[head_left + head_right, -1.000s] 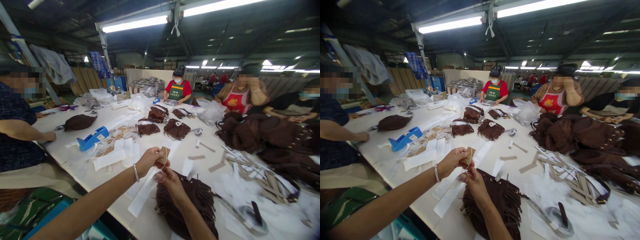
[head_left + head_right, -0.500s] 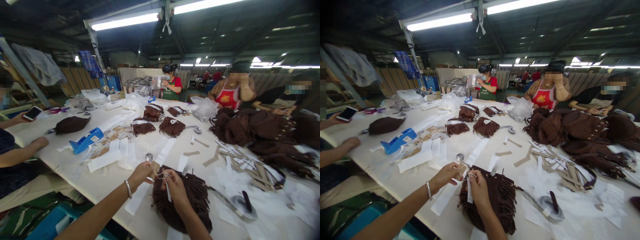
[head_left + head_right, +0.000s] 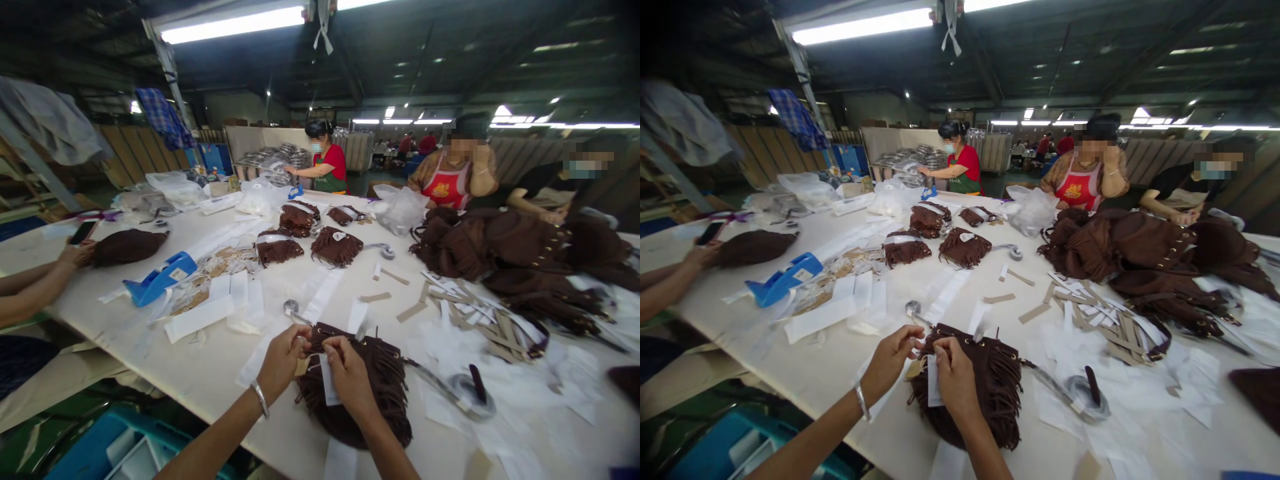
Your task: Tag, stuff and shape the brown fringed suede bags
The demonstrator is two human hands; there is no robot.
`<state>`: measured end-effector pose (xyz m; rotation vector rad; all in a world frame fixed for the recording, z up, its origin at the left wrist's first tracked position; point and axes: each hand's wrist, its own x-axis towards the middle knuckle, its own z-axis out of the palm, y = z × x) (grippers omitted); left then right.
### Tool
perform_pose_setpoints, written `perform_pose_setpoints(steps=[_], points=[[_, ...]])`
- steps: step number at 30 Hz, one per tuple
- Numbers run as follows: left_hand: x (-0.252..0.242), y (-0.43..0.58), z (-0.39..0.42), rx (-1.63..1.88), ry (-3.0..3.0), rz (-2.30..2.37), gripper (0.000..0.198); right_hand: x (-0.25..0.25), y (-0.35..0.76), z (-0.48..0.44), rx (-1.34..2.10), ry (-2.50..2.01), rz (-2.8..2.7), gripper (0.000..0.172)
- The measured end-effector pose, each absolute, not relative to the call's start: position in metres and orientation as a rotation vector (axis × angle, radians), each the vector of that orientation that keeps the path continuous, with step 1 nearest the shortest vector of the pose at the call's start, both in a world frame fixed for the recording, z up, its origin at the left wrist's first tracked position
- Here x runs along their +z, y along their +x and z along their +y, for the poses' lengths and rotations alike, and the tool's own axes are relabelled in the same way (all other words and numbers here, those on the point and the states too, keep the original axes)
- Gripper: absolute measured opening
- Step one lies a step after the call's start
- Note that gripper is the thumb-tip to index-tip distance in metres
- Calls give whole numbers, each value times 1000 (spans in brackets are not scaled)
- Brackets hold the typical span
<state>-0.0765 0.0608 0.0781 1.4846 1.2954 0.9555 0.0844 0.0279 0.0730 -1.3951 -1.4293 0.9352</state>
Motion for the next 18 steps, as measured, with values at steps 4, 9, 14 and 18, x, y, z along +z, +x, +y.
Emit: perform_pose_setpoints(steps=[4,9,14,18], points=[[49,-89,66,863,1764,1368,34,59,95,21,897,-1457,-1536,20],[36,-92,62,779,1844,1343,34,52,104,15,902,-1491,-1538,22],[45,-94,51,731,1950,1250,30,45,113,18,1038,-1514,-1359,25],[60,-90,48,744,1946,1182,29,40,116,18,1365,-1326,-1071,30]])
